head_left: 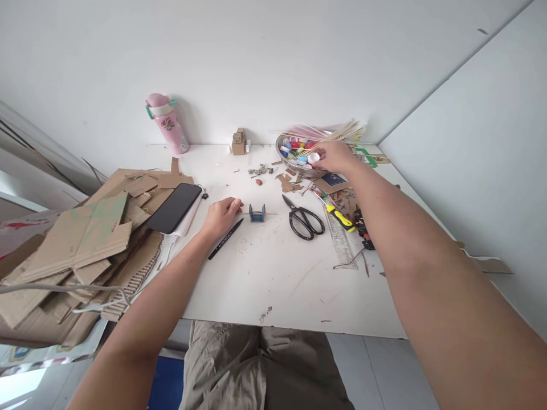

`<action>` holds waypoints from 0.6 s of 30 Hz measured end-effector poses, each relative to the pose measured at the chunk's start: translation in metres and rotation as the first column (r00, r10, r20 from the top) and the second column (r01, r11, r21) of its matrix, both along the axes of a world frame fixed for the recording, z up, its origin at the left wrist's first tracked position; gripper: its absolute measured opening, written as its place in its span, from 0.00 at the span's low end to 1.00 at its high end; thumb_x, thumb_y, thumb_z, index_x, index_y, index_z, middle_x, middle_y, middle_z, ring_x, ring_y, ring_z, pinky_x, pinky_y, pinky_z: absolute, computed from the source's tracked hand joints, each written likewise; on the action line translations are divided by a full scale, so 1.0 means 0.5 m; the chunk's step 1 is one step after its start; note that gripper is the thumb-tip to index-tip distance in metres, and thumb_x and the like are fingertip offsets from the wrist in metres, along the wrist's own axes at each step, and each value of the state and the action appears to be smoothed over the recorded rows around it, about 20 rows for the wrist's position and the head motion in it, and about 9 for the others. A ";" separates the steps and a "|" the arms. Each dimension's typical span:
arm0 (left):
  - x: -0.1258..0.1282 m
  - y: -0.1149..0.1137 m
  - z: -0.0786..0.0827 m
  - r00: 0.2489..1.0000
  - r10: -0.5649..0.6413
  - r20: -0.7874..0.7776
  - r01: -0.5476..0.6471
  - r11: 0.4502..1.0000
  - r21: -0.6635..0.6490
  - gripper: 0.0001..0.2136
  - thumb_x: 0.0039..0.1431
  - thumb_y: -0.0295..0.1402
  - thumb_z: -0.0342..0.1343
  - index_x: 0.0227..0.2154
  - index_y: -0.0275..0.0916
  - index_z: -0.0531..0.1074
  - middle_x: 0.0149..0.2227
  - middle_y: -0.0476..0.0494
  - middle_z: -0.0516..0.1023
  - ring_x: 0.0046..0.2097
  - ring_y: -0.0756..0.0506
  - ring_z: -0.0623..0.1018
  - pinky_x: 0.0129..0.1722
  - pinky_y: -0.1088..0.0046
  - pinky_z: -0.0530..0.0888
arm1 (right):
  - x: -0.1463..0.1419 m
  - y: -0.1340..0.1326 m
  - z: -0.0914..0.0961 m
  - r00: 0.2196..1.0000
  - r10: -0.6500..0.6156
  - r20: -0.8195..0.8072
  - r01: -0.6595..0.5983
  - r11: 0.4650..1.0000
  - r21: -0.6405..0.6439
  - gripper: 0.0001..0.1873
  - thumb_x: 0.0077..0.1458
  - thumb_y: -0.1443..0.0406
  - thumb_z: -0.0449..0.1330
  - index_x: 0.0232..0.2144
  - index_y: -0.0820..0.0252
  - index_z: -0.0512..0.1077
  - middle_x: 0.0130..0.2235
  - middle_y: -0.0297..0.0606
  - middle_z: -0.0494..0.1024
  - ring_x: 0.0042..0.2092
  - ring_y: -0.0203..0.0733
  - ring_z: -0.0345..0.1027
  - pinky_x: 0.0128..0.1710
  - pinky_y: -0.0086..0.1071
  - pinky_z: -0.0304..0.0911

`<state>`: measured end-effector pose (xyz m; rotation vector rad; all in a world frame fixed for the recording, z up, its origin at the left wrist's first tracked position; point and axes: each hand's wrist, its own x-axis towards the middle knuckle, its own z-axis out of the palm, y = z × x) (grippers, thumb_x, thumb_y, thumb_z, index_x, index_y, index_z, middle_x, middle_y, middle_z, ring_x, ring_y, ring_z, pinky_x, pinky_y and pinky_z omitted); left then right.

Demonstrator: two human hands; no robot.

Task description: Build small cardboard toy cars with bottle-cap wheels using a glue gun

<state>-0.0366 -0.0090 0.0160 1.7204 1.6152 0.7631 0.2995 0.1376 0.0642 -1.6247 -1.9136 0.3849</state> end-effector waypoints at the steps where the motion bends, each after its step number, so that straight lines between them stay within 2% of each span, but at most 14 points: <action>1: -0.001 0.001 -0.001 1.000 -0.003 0.003 0.003 1.000 0.004 0.22 0.68 0.51 0.49 0.39 0.41 0.82 0.42 0.37 0.91 0.49 0.35 0.87 0.57 0.58 0.80 | -0.003 -0.010 0.009 0.988 -0.072 -0.134 0.065 0.996 -0.057 0.14 0.42 0.75 0.77 0.30 0.56 0.81 0.38 0.39 0.85 0.49 0.57 0.81 0.60 0.51 0.74; 3: -0.002 0.002 -0.004 1.000 -0.007 0.014 0.007 1.000 0.014 0.22 0.69 0.51 0.49 0.38 0.42 0.82 0.41 0.38 0.91 0.49 0.36 0.87 0.57 0.59 0.81 | -0.009 -0.032 0.031 0.892 -0.223 -0.394 0.154 0.968 -0.200 0.15 0.45 0.79 0.75 0.31 0.58 0.78 0.36 0.37 0.84 0.45 0.48 0.79 0.61 0.47 0.73; 5: -0.004 0.002 -0.006 1.000 -0.010 0.025 0.009 1.000 0.015 0.22 0.69 0.51 0.49 0.38 0.42 0.82 0.40 0.39 0.91 0.48 0.36 0.88 0.56 0.59 0.81 | -0.016 -0.052 0.052 0.810 -0.268 -0.522 0.141 0.952 -0.270 0.14 0.52 0.81 0.72 0.31 0.60 0.76 0.33 0.34 0.81 0.40 0.41 0.77 0.57 0.43 0.74; 10: -0.002 -0.001 -0.004 1.000 0.002 0.024 -0.002 1.000 0.000 0.21 0.69 0.51 0.49 0.37 0.42 0.82 0.41 0.38 0.91 0.49 0.36 0.88 0.58 0.58 0.80 | -0.032 -0.087 0.084 0.709 -0.249 -0.659 0.006 0.938 -0.348 0.15 0.63 0.84 0.64 0.36 0.60 0.76 0.31 0.30 0.81 0.37 0.34 0.78 0.48 0.32 0.74; 14: 0.000 -0.003 0.000 1.000 0.022 0.018 -0.022 1.000 -0.010 0.20 0.69 0.51 0.50 0.36 0.43 0.81 0.41 0.39 0.91 0.49 0.36 0.88 0.58 0.59 0.80 | -0.041 -0.110 0.092 0.621 -0.210 -0.755 -0.106 0.932 -0.347 0.15 0.72 0.78 0.60 0.36 0.58 0.79 0.34 0.33 0.86 0.37 0.31 0.78 0.44 0.27 0.74; 16: 0.001 -0.003 -0.001 0.999 0.035 0.020 -0.034 0.999 -0.013 0.19 0.69 0.50 0.51 0.35 0.43 0.81 0.40 0.40 0.90 0.48 0.36 0.87 0.57 0.59 0.81 | -0.043 -0.121 0.086 0.548 -0.166 -0.820 -0.196 0.927 -0.319 0.12 0.72 0.72 0.62 0.35 0.56 0.80 0.37 0.36 0.88 0.37 0.33 0.78 0.40 0.27 0.74; 18: 0.001 -0.001 -0.004 0.999 0.045 0.026 -0.045 0.999 -0.005 0.18 0.70 0.49 0.52 0.35 0.43 0.81 0.39 0.40 0.90 0.47 0.37 0.87 0.54 0.60 0.81 | -0.046 -0.134 0.075 0.486 -0.098 -0.868 -0.297 0.916 -0.270 0.05 0.67 0.66 0.70 0.35 0.55 0.81 0.37 0.38 0.89 0.36 0.36 0.77 0.35 0.28 0.74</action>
